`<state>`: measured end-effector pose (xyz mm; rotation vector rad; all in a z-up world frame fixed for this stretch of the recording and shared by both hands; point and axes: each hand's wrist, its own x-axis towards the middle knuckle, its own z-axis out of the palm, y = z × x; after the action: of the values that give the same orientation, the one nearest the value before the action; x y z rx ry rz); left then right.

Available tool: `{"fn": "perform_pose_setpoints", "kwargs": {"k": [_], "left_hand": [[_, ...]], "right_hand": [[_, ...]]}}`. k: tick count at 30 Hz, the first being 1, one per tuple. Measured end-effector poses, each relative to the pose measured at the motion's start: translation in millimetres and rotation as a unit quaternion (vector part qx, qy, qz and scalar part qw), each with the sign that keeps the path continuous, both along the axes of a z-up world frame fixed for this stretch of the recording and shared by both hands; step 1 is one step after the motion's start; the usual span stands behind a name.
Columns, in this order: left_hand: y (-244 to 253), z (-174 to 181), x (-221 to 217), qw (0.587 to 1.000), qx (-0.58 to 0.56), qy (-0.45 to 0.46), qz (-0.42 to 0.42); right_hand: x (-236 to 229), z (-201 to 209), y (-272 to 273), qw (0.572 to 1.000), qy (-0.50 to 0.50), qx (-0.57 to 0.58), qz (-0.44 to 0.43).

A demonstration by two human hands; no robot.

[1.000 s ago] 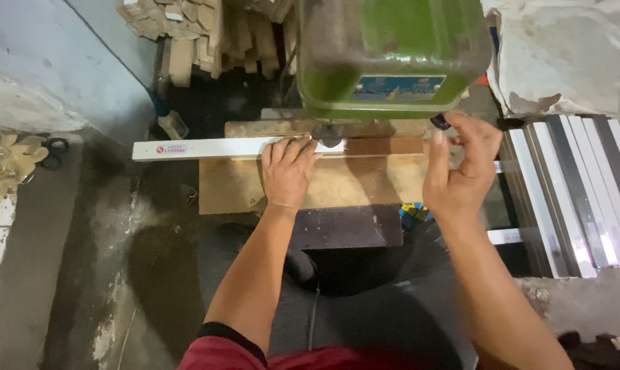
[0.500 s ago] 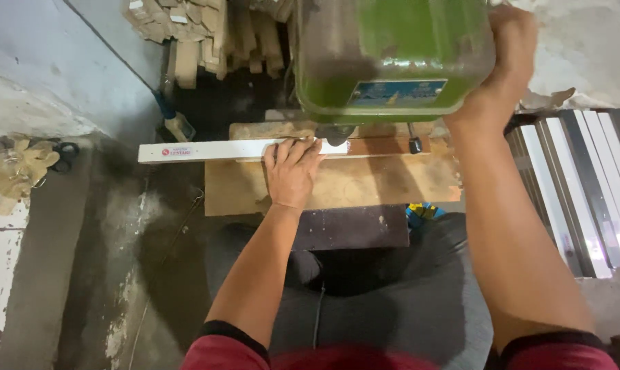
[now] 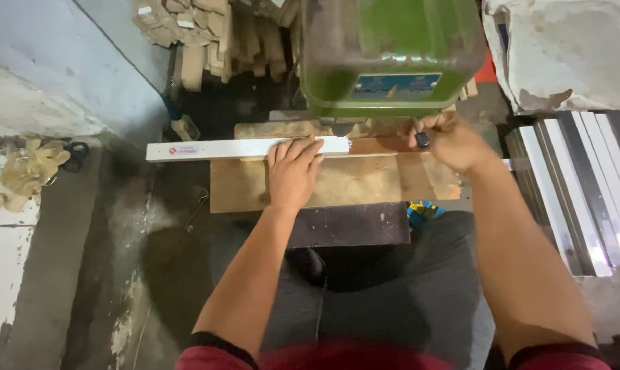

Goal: Processing and stacking white rectangular strips using an industrial machine

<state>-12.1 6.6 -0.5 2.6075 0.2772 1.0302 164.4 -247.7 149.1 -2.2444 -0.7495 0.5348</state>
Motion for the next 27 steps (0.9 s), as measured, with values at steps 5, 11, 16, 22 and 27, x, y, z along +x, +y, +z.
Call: {"fn": "perform_pose_setpoints", "kwargs": {"k": [5,11,16,22,27], "left_hand": [[35.6,52.1,-33.6,0.998,-0.046,-0.024,0.021],[109.1,94.1,-77.0,0.875,-0.065,0.053,0.477],[182.6,30.5,-130.7,0.868,-0.352,0.105,0.333],[138.3,57.7,-143.4,0.879,-0.372,0.082,0.285],[48.9,116.3,-114.1,0.903,-0.383,0.109,0.158]], "right_hand": [[-57.2,0.8,22.0,0.995,0.021,-0.025,-0.091],[-55.0,-71.3,54.6,0.992,0.078,0.02,-0.098],[-63.4,-90.7,79.0,0.98,0.095,0.084,-0.156],[-84.1,-80.1,29.9,0.982,-0.054,0.062,-0.17],[-64.6,-86.7,-33.4,0.941,-0.049,0.204,-0.265]]}}
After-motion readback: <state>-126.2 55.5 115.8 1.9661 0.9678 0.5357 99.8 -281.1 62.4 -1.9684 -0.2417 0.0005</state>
